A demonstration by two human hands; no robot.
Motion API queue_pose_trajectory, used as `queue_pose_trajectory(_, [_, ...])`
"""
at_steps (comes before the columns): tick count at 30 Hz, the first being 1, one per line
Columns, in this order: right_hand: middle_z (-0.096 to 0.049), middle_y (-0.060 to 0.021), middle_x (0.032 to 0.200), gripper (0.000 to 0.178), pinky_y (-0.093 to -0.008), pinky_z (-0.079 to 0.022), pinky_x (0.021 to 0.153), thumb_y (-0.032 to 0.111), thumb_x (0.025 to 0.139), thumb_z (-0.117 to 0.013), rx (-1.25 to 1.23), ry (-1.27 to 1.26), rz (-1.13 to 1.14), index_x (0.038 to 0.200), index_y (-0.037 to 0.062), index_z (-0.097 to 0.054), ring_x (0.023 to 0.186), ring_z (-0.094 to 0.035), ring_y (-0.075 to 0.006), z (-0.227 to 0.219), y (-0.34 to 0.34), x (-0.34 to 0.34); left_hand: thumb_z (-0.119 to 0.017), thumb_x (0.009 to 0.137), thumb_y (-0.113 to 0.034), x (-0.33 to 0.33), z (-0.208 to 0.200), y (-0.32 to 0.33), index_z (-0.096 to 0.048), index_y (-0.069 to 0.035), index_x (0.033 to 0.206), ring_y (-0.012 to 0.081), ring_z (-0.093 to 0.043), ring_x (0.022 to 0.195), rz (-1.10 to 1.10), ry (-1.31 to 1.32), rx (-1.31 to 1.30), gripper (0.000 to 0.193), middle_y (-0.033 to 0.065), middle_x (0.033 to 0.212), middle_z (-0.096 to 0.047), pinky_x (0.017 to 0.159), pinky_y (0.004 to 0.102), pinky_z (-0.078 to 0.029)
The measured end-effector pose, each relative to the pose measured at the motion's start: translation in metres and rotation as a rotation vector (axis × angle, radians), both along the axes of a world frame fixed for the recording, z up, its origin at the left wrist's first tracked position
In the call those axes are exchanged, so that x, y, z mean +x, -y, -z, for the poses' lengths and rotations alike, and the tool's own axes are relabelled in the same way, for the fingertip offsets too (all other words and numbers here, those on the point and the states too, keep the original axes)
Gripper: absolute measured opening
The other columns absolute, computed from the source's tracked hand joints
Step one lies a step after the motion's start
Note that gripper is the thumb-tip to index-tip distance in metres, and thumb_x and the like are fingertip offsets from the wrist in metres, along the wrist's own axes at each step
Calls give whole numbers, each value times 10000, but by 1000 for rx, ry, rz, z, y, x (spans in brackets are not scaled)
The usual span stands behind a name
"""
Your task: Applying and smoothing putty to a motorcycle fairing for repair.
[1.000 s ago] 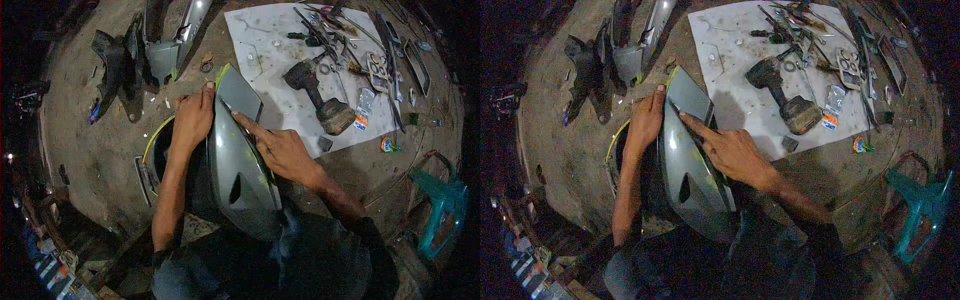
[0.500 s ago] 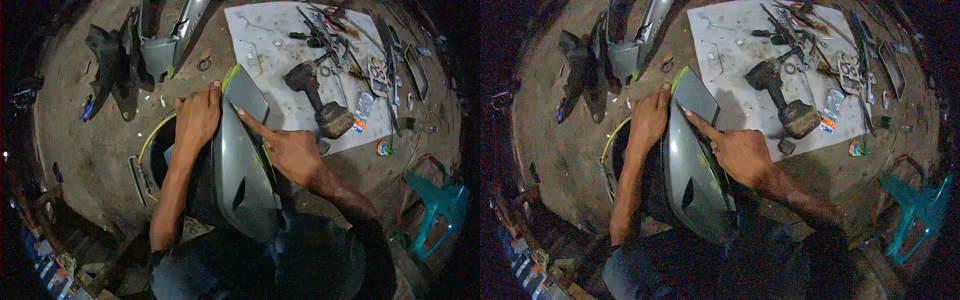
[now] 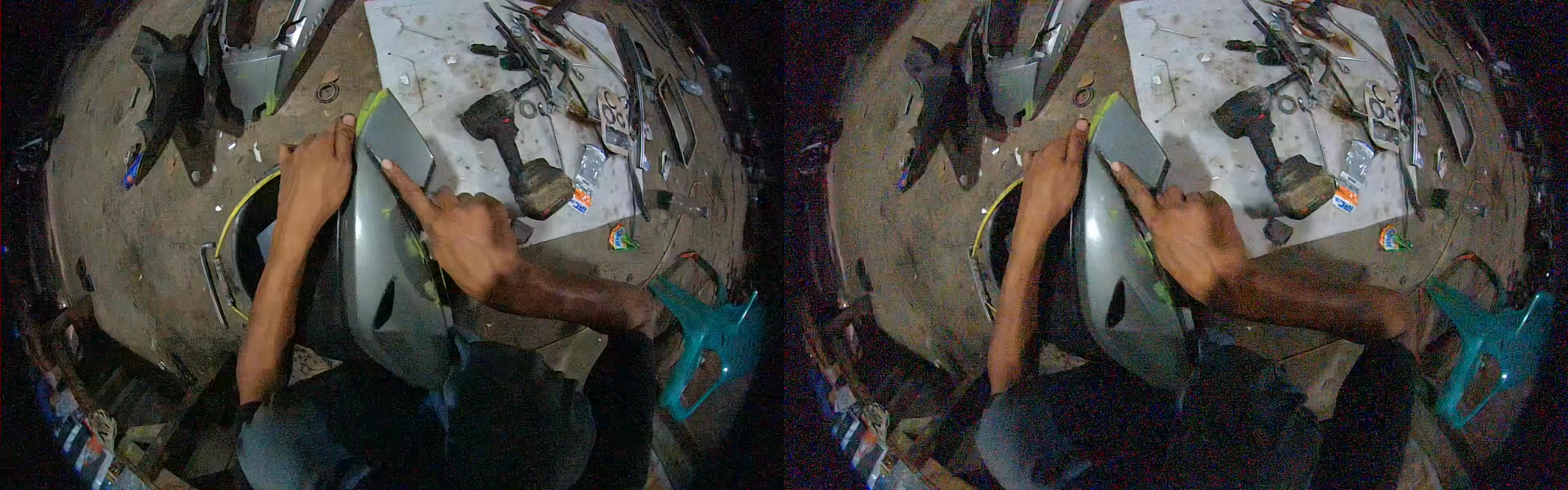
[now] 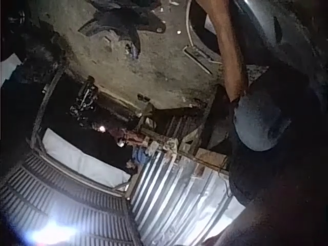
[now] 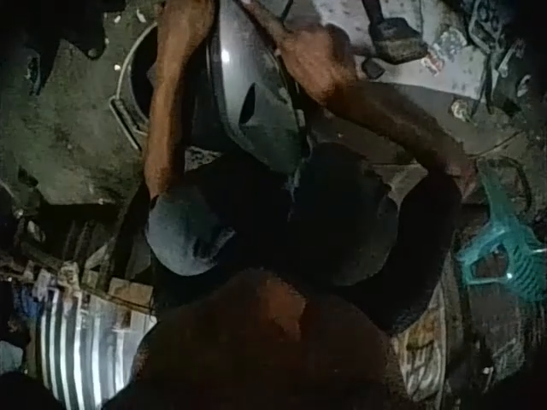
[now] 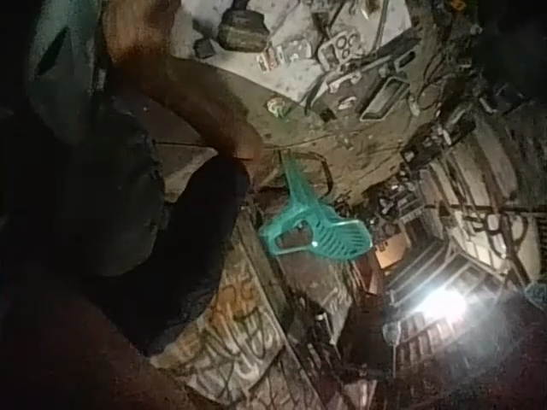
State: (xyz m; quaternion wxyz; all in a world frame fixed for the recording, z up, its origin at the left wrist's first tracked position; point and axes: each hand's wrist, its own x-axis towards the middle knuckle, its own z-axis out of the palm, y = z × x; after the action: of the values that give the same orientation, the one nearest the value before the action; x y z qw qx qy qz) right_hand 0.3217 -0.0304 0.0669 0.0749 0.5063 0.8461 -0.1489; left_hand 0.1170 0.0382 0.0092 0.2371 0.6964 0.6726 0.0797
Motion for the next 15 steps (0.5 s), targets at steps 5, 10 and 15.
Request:
queue_pose_trajectory(5, [-687, -120, 822, 838, -373, -541, 547, 118, 932, -606, 203, 80, -112, 1686, 249, -264, 639, -701, -240, 25, -16, -17, -280, 1142, -470, -18, 5, 7, -697, -26, 1250, 487, -657, 1147, -97, -34, -10, 618, 285, 1141, -724, 1135, 675, -305])
queue_pose_trajectory(10, [-687, -103, 780, 848, -368, -532, 574, 124, 910, -631, 254, -57, -97, 1679, 215, -286, 587, -676, -229, 35, -19, -13, -299, 1139, -465, -17, 13, 5, -718, -42, 1186, 506, -663, 1104, -52, -30, 44, 598, 286, 1122, -729, 1094, 664, -340])
queue_pose_trajectory(15, [-671, -110, 762, 860, -437, -542, 579, 118, 873, -644, 67, -92, -43, 1666, 230, -330, 667, -681, -223, 41, -7, 1, -325, 1135, -436, -14, 12, 5, -729, -45, 1101, 470, -700, 1007, -11, -103, 127, 563, 253, 1042, -747, 970, 659, -398])
